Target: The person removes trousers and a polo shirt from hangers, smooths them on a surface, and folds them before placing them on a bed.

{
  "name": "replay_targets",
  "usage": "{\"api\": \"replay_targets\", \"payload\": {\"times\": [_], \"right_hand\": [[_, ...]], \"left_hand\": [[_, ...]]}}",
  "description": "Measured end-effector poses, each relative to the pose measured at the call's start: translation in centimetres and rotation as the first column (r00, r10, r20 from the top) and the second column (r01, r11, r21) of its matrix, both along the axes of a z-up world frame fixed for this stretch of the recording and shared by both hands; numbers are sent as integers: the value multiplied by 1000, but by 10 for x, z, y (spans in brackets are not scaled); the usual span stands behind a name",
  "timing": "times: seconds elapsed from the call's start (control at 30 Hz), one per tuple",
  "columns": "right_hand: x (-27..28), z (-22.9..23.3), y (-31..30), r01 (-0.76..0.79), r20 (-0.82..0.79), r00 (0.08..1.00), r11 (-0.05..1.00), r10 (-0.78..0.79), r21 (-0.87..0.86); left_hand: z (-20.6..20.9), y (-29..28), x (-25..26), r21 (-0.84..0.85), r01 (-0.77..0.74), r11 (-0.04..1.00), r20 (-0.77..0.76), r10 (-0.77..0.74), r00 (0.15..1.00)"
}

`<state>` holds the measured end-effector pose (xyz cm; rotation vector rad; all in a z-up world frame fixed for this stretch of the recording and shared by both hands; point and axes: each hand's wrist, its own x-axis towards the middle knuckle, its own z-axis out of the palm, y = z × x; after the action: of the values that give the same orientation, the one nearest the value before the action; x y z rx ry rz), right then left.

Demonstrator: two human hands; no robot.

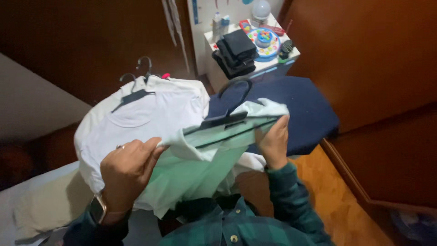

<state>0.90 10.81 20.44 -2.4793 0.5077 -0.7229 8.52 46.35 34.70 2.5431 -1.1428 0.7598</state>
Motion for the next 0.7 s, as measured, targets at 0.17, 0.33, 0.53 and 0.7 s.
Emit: {"api": "replay_targets", "payload": {"times": [0.17,0.33,0.53,0.7], "right_hand": [[12,0,-56,-4,205,979,998,17,-64],[33,-13,-131,-118,299,952,983,71,144],[33,22,-203,-290,-29,929,775,368,562],[53,13,-229,-438,-112,763,637,636,635]], "left_hand": [[-6,-44,13,-269,16,963,-210,-75,975],[-1,-93,23,-360,-65,931,-318,-57,946],[-17,-146,54,-305,-77,949,-312,-23,950],[-24,-171,65,-243,-127,962,-377,26,926]]}}
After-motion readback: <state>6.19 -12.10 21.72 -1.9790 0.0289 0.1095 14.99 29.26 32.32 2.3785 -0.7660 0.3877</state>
